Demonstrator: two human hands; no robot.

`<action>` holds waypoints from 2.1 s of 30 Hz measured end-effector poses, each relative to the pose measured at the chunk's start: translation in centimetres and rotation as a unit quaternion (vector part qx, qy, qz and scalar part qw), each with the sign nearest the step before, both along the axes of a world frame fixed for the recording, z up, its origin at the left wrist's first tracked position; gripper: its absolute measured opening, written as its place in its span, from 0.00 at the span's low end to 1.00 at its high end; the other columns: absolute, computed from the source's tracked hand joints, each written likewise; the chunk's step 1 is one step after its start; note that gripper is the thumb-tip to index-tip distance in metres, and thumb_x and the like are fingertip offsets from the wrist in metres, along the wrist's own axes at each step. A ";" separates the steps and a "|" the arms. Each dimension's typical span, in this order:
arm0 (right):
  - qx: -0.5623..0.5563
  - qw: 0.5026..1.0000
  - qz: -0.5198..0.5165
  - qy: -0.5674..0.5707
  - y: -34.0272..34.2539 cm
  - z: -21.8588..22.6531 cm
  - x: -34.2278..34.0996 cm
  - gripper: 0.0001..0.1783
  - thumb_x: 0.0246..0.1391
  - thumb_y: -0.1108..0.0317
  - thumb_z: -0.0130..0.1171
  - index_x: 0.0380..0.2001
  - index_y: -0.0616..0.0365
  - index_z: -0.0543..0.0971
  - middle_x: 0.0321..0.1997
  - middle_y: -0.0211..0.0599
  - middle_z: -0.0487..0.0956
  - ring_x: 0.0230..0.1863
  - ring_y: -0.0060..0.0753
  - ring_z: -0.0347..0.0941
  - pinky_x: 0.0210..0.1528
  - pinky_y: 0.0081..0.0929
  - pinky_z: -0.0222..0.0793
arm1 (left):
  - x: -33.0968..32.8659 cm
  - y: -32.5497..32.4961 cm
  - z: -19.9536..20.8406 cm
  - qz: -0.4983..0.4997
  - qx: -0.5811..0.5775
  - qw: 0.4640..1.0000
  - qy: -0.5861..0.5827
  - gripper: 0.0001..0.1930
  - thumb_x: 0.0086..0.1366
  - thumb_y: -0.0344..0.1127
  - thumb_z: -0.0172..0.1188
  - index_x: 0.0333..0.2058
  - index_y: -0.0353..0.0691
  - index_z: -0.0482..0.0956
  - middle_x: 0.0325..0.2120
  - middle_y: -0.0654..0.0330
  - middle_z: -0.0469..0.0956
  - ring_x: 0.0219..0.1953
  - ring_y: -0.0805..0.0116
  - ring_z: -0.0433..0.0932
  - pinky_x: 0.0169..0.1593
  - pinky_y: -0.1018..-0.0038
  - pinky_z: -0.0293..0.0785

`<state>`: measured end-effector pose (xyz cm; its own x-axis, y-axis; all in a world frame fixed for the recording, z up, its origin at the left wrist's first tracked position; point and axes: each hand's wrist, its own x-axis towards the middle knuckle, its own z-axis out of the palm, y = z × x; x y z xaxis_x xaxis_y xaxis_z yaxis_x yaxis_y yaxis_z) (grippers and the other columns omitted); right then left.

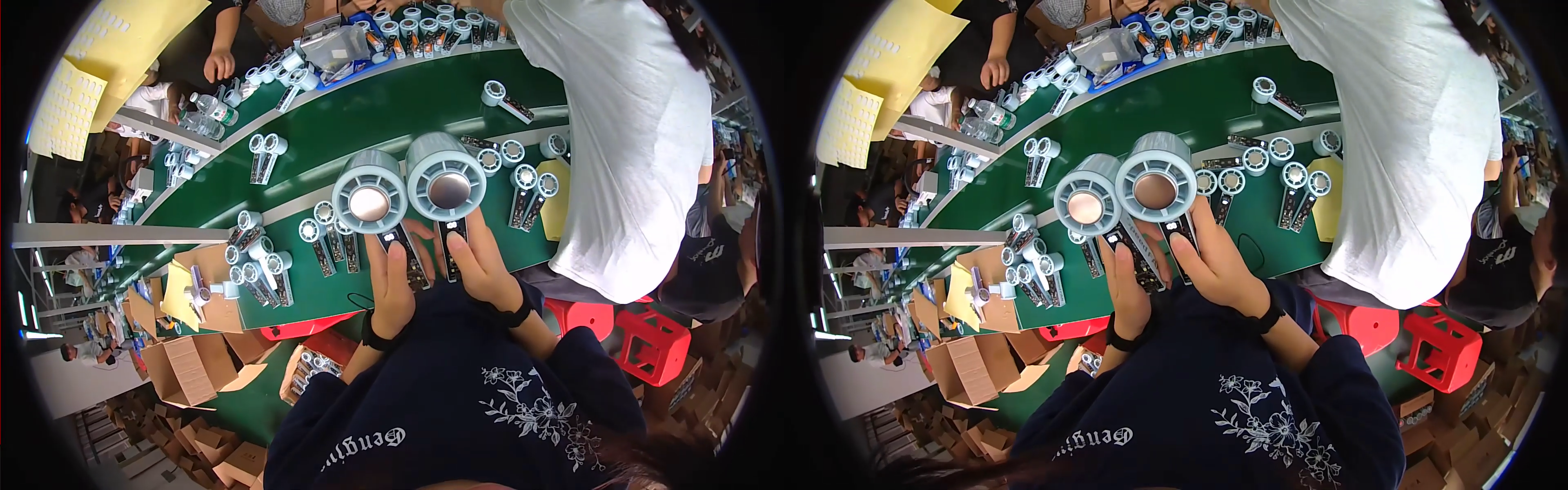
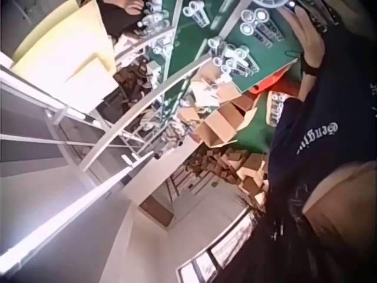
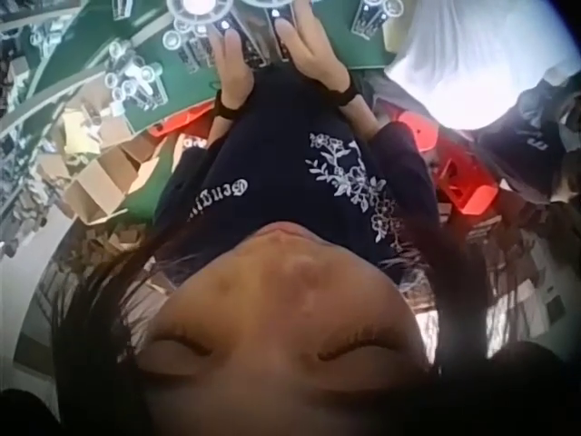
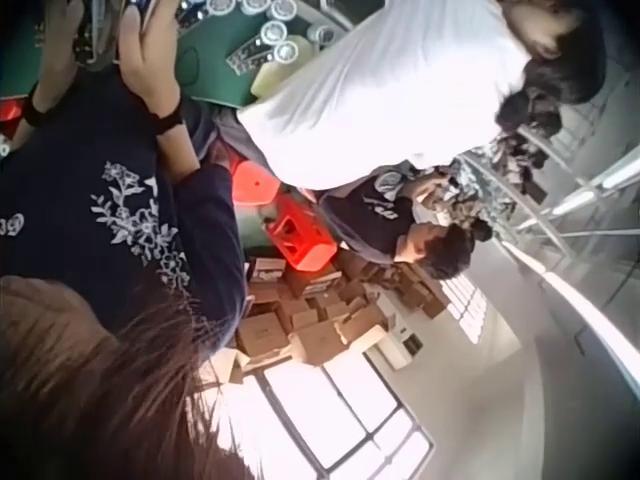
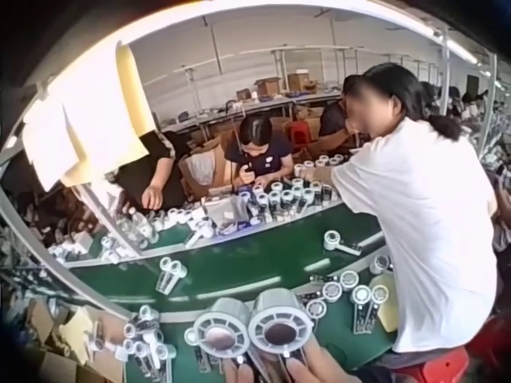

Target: The person picks up handheld fans from an assembly line, presses buttons on the handles to test them, and turns them over to inspect the components. After setting them down, the person repeats the process with more fans from the line.

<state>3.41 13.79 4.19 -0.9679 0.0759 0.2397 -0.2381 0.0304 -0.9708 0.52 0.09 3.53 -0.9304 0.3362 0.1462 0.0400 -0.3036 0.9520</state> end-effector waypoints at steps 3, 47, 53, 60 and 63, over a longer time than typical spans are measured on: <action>-0.019 1.000 -0.011 0.004 0.1 -0.5 -0.1 0.23 0.58 0.70 0.43 0.55 0.68 0.56 0.42 0.48 0.70 0.38 0.38 0.69 0.43 0.29 0.64 | 0.1 0.5 0.0 -0.002 0.008 1.000 -0.012 0.20 0.69 0.45 0.37 0.47 0.32 0.59 0.27 0.54 0.72 0.16 0.73 0.67 0.19 0.81 0.64; 0.280 0.907 -0.036 -0.313 8.0 -10.9 -3.8 0.20 0.56 0.56 0.51 0.39 0.65 0.71 0.29 0.52 0.76 0.30 0.52 0.73 0.33 0.38 0.68 | -0.7 9.9 -27.8 -0.263 -0.257 0.916 -0.160 0.20 0.62 0.39 0.55 0.42 0.28 0.62 0.30 0.52 0.75 0.31 0.67 0.78 0.34 0.74 0.73; 0.221 0.930 -0.274 -0.106 12.0 -20.5 -18.4 0.25 0.49 0.58 0.58 0.46 0.65 0.71 0.42 0.49 0.75 0.43 0.44 0.73 0.47 0.34 0.68 | -4.0 4.2 -19.0 -0.370 -0.239 0.880 -0.178 0.19 0.64 0.36 0.53 0.51 0.35 0.65 0.38 0.57 0.76 0.44 0.71 0.74 0.46 0.76 0.69; 0.473 0.826 -0.053 -0.302 17.8 -25.9 -27.3 0.29 0.43 0.58 0.62 0.44 0.69 0.71 0.44 0.59 0.76 0.46 0.56 0.72 0.47 0.40 0.66 | -3.6 -8.5 -14.9 0.078 -0.644 0.752 0.119 0.17 0.60 0.33 0.55 0.47 0.35 0.68 0.41 0.51 0.73 0.43 0.54 0.74 0.45 0.69 0.70; 0.476 0.846 -0.081 -0.228 17.2 -28.0 -27.1 0.27 0.43 0.59 0.63 0.42 0.67 0.71 0.37 0.51 0.78 0.41 0.50 0.74 0.44 0.38 0.68 | -1.7 -10.6 -16.9 0.238 -0.668 0.702 0.061 0.20 0.59 0.34 0.56 0.48 0.33 0.66 0.38 0.49 0.72 0.39 0.49 0.73 0.43 0.63 0.70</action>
